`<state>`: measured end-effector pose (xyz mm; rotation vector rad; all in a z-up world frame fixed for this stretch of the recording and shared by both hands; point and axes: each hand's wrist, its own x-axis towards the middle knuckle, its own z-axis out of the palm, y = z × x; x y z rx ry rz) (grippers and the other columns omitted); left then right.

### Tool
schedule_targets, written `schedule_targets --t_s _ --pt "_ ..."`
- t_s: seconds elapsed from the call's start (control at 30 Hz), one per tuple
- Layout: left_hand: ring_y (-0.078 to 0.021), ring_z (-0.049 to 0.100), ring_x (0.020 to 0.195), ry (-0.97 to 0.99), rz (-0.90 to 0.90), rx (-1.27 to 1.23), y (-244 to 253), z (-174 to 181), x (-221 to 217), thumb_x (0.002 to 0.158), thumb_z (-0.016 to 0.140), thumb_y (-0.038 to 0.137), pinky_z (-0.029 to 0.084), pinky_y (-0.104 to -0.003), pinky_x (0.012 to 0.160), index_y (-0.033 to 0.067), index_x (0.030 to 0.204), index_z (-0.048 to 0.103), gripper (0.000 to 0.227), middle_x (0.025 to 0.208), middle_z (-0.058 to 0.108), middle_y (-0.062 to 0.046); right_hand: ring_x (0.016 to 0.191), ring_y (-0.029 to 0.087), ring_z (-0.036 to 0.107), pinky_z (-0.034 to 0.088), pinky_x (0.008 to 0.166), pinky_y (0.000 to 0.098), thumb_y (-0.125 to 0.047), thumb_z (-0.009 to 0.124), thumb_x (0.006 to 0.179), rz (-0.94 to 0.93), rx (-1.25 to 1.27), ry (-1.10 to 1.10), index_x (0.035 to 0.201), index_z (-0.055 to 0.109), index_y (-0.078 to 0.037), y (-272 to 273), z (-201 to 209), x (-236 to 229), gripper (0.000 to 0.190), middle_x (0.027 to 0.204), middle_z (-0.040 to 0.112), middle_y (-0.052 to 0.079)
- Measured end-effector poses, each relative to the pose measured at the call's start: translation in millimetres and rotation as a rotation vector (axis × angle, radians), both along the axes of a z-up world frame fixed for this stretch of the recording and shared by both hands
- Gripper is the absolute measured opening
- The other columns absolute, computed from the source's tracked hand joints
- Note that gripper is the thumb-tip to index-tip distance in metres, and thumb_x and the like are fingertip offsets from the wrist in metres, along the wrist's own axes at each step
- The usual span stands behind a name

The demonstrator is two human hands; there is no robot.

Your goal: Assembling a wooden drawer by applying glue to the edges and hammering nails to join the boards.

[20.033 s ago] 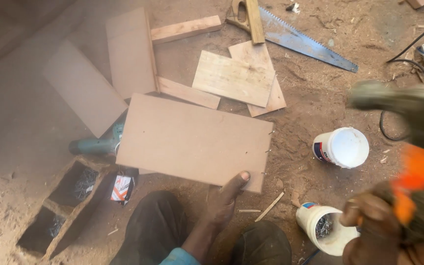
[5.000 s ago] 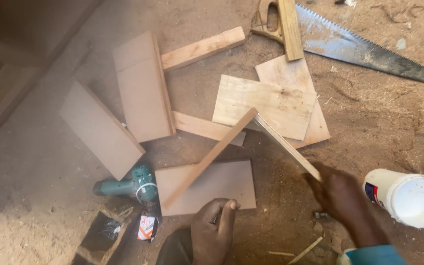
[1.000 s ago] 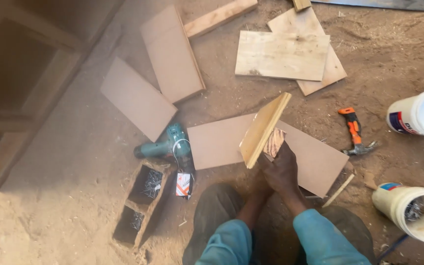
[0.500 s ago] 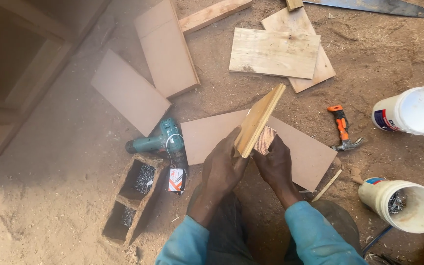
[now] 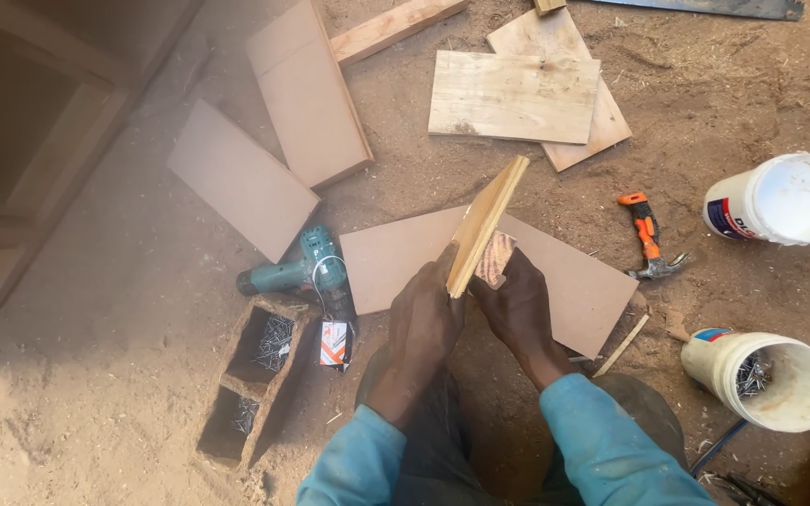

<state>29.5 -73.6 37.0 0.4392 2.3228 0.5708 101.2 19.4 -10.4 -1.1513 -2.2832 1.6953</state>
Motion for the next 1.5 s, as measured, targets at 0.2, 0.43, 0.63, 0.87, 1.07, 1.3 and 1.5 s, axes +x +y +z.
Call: schedule_targets --t_s 0.2,0.43,0.63,0.87,1.07,1.3,1.5 --pt "-0.0272 0.065 0.083 0.020 0.003 0.014 0 -5 2 0.096 0.037 0.038 0.055 -0.041 0.072 0.0169 0.140 0.046 0.050 0.092 0.066 -0.014 0.104 0.043 0.062 0.048 0.088 0.0545 -0.013 0.068 0.081 0.024 -0.001 0.038 0.108 0.064 0.001 3 15 -3 0.031 0.101 0.068 0.023" --pt "-0.0250 0.066 0.086 0.031 -0.039 0.014 -5 -16 1 0.096 0.040 0.031 0.056 -0.039 0.073 0.0180 0.142 0.043 0.047 0.095 0.066 -0.012 0.116 0.034 0.057 0.039 0.104 0.0550 -0.009 0.062 0.075 -0.048 -0.274 0.050 0.119 0.058 -0.009 14 -30 13 0.045 0.112 0.065 0.012" --pt "-0.0273 0.066 0.089 -0.033 -0.047 -0.019 -2 -11 -2 0.096 0.040 0.026 0.055 -0.041 0.075 0.0162 0.142 0.042 0.048 0.100 0.065 -0.014 0.058 0.025 0.060 0.052 0.062 0.0386 -0.028 0.052 0.076 -0.418 -0.871 -0.081 0.105 0.064 -0.004 40 6 28 0.039 0.069 0.056 0.012" --pt "-0.0291 0.066 0.087 -0.024 -0.055 0.044 -5 -9 -1 0.096 0.040 0.028 0.054 -0.045 0.073 0.0147 0.143 0.042 0.048 0.097 0.064 -0.017 0.049 0.026 0.060 0.049 0.040 0.0297 -0.033 0.057 0.082 -0.331 -1.130 -0.114 0.120 0.054 0.005 45 -7 28 0.054 0.072 0.059 0.021" --pt "-0.0266 0.065 0.082 -0.024 -0.092 0.063 -4 -5 -5 0.097 0.039 0.031 0.054 -0.041 0.071 0.0157 0.142 0.042 0.048 0.092 0.064 -0.013 0.049 0.019 0.061 0.051 0.035 0.0248 -0.050 0.055 0.090 -0.297 -1.074 -0.030 0.110 0.047 0.002 38 24 -9 0.056 0.076 0.055 0.017" --pt "-0.0258 0.063 0.071 0.021 -0.130 0.097 -5 5 -14 0.092 0.045 0.030 0.051 -0.037 0.060 0.0117 0.137 0.049 0.049 0.082 0.065 -0.013 0.054 0.020 0.063 0.057 0.042 0.0301 -0.039 0.036 0.096 -0.107 -0.908 0.044 0.133 0.040 -0.003 37 10 2 0.052 0.098 0.056 0.022" --pt "-0.0300 0.063 0.067 0.115 -0.098 0.244 -4 10 -11 0.087 0.056 0.032 0.051 -0.039 0.054 0.0074 0.130 0.056 0.050 0.078 0.066 -0.018 0.053 0.020 0.062 0.057 0.042 0.0292 -0.005 0.050 0.087 0.030 -0.426 0.034 0.132 0.040 0.004 29 14 13 0.047 0.094 0.056 0.024"
